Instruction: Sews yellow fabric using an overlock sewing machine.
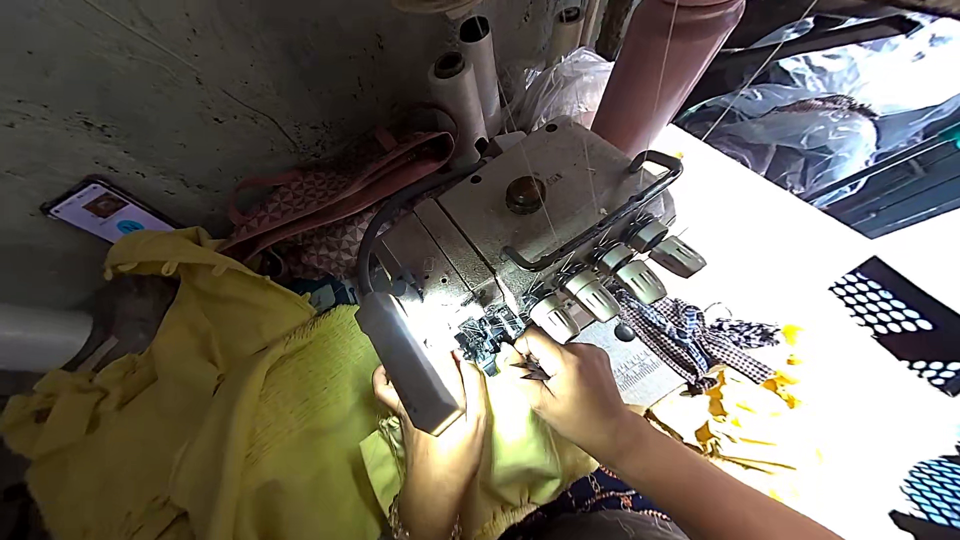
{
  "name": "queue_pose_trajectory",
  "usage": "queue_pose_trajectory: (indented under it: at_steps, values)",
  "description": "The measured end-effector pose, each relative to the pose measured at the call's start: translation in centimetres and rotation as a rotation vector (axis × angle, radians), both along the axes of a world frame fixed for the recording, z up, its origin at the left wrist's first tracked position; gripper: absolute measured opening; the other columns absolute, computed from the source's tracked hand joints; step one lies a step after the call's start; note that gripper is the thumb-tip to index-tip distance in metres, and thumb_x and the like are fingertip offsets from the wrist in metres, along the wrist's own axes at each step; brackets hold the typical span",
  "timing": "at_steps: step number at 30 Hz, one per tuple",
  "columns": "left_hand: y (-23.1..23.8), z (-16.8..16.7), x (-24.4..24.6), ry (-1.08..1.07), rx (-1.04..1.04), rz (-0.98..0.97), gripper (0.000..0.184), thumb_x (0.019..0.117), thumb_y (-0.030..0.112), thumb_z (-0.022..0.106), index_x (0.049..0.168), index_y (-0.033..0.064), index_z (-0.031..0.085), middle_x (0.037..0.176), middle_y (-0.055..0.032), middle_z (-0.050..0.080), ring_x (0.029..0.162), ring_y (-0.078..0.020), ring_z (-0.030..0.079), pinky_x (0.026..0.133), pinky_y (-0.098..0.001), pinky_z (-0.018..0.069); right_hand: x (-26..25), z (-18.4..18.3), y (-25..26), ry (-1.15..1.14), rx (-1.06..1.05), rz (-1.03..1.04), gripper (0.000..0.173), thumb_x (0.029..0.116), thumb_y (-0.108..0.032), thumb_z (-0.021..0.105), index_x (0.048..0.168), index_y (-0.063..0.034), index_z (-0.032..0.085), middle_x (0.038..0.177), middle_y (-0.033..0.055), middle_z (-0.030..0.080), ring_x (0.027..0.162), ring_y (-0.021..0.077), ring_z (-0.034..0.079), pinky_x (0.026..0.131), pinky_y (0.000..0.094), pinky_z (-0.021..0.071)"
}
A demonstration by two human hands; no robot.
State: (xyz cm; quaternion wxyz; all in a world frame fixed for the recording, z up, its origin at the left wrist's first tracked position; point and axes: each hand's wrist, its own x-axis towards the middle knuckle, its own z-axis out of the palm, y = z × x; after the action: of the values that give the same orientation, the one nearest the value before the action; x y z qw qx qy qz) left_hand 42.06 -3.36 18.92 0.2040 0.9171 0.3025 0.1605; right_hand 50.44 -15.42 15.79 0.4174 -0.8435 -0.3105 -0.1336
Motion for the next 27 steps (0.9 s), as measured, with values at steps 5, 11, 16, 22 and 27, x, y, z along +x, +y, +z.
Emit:
queue_pose_trajectory:
  at_steps: [5,11,16,22,27]
  values:
    - [0.6,-0.5,0.1,-0.016,0.018,-0.026,0.051,0.0977,0.038,0.046,0.122,-0.0029,0.065,0.142,-0.0347,0.047,0.139,-0.0521,0.033,0.109,-0.0666,0.0173,-0.1,-0.2,0.0,-0.002,0.013,-0.012,0.029,0.0946,-0.029,0.055,0.074,-0.0102,0.063,0.053,0.0004,0.051,0.045,0.0131,0.051,0.04,0.0298,0.0342]
    - [2.8,-0.9,-1.5,-0.082,-0.121,-0.194,0.056,0.0815,0.053,0.06,0.11,0.0057,0.068,0.144,-0.0281,0.048,0.145,-0.0451,0.03,0.116,-0.0647,0.0115,-0.2,-0.6,-1.8,0.139,0.183,0.193,0.023,0.0903,-0.027,0.065,0.103,-0.0081,0.066,0.067,-0.0044,0.059,0.056,0.0022,0.053,0.05,0.0191,0.0439]
    - [3.1,-1.1,-1.2,-0.085,-0.134,-0.184,0.058,0.0814,0.053,0.061,0.113,0.0038,0.067,0.145,-0.0261,0.049,0.146,-0.0428,0.031,0.117,-0.0635,0.0102,0.0,-0.5,-1.8,0.207,0.238,0.275,0.016,0.0913,-0.022,0.065,0.099,-0.0116,0.074,0.076,-0.0044,0.068,0.064,-0.0021,0.057,0.057,0.0154,0.0456]
    - [3.2,-0.9,-1.1,-0.051,-0.141,-0.189,0.066,0.0828,0.057,0.06,0.12,0.0021,0.065,0.149,-0.0266,0.047,0.149,-0.0458,0.026,0.118,-0.0668,0.0059,0.0,-0.4,-1.5,0.287,0.261,0.235,0.016,0.0903,-0.025,0.067,0.096,-0.0124,0.075,0.071,-0.0098,0.062,0.059,-0.0077,0.049,0.054,0.0112,0.0396]
    - [3.3,-0.9,-1.1,-0.04,-0.133,-0.198,0.066,0.0832,0.057,0.06,0.119,0.0023,0.066,0.149,-0.0265,0.047,0.149,-0.0452,0.025,0.119,-0.0671,0.0041,-0.1,-0.4,-1.5,0.317,0.269,0.227,0.016,0.0891,-0.024,0.067,0.095,-0.0123,0.075,0.069,-0.0116,0.06,0.059,-0.0092,0.046,0.053,0.0104,0.0375]
